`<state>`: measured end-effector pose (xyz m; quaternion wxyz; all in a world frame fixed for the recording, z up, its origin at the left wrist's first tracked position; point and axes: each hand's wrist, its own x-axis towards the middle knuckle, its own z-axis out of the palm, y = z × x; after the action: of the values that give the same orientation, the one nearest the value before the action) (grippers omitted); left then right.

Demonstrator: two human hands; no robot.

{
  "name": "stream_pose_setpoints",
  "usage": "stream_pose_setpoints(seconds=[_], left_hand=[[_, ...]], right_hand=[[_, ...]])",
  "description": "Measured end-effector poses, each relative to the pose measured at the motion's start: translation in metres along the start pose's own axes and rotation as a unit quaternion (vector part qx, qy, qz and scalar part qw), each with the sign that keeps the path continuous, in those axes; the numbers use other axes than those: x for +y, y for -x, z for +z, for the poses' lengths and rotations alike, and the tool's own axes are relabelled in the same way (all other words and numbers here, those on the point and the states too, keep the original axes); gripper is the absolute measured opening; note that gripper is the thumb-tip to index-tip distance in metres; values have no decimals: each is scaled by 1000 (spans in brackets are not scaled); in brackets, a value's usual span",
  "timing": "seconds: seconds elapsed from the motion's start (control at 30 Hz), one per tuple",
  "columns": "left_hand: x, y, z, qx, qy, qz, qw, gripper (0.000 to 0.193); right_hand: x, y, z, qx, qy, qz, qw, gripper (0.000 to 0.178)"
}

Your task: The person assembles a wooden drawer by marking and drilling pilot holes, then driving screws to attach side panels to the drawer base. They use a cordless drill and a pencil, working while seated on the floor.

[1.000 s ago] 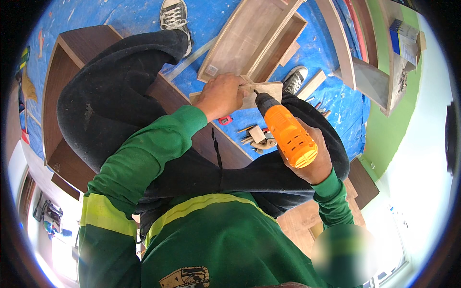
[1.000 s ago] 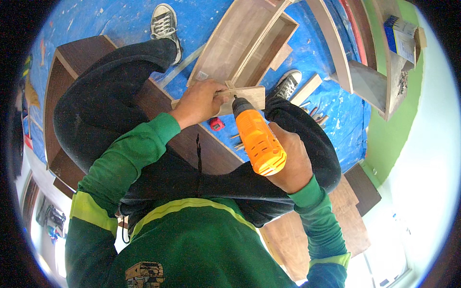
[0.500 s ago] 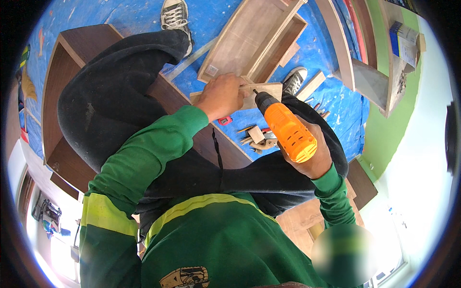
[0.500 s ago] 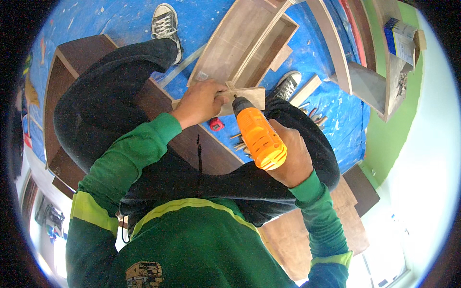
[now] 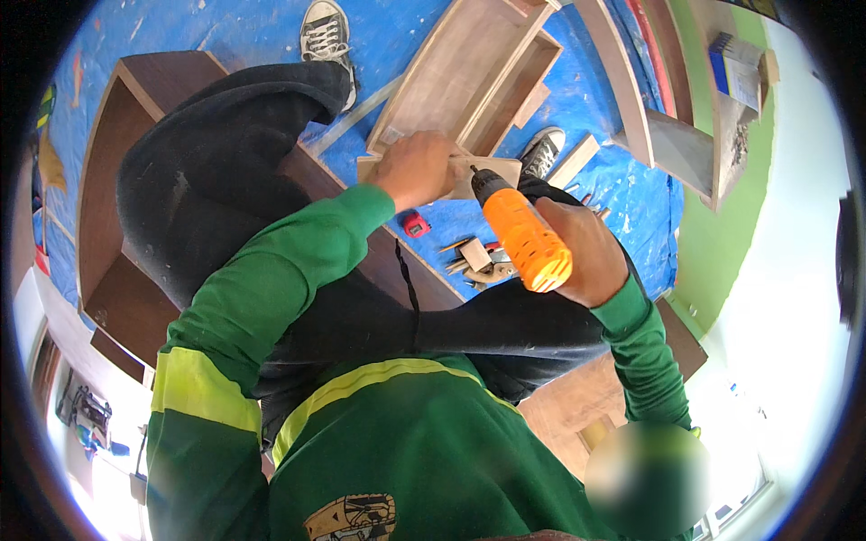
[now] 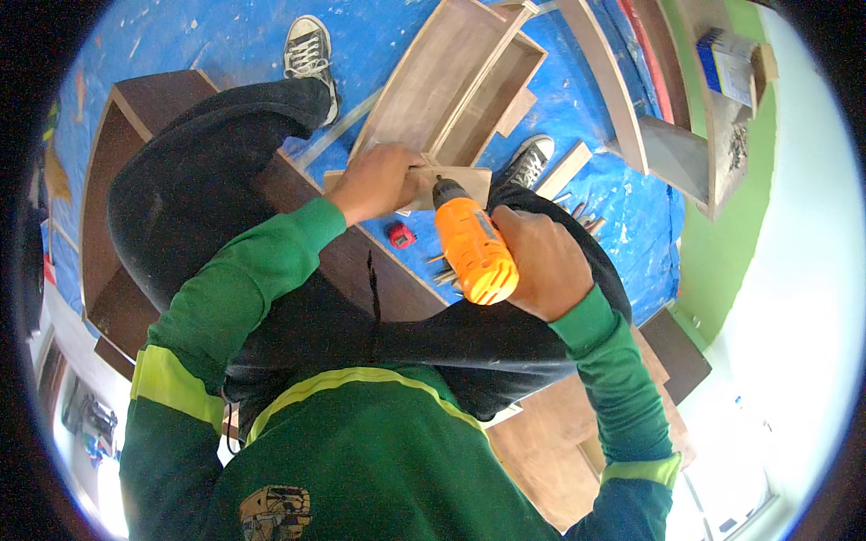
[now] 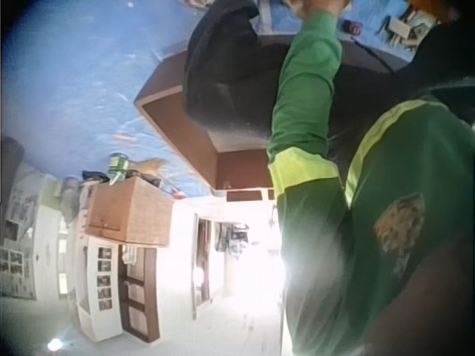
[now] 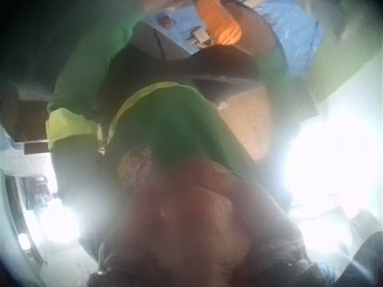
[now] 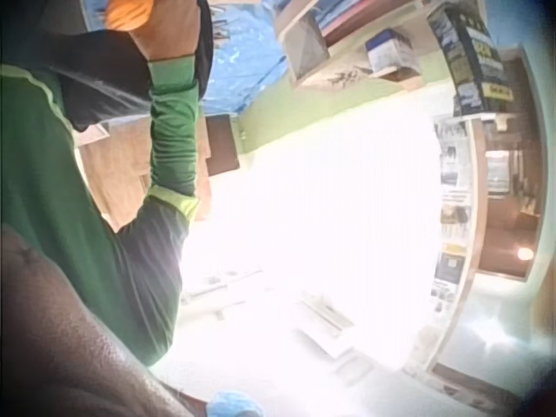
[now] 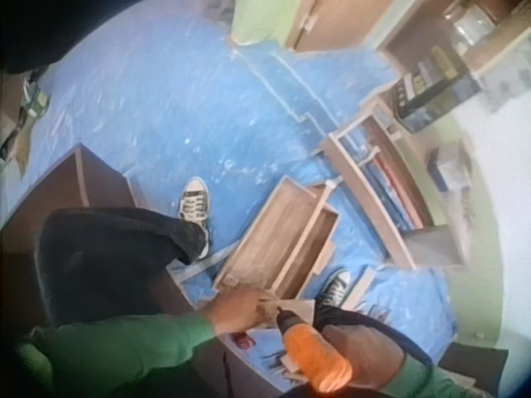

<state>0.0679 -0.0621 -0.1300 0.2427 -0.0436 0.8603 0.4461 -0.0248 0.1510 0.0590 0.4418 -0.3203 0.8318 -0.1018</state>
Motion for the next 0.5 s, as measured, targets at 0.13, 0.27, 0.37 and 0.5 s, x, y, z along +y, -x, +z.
stream_pose_setpoints(seconds=[0.13, 0.27, 0.37, 0.5], left_hand=[[-23, -17, -4, -48, 63, 16, 997, 37], [-4, -7, -32, -42, 75, -14, 996, 41], [34, 1, -77, -16, 179, -16, 984, 47], [98, 19, -108, -2, 390, 19, 921, 53]], right_hand=[[18, 23, -3, 35, -85, -57, 994, 43], [7, 96, 31, 333, -175, 5, 927, 33], [-14, 174, 53, 447, -382, 237, 773, 33], [-16, 265, 121, 443, 27, 196, 875, 37]])
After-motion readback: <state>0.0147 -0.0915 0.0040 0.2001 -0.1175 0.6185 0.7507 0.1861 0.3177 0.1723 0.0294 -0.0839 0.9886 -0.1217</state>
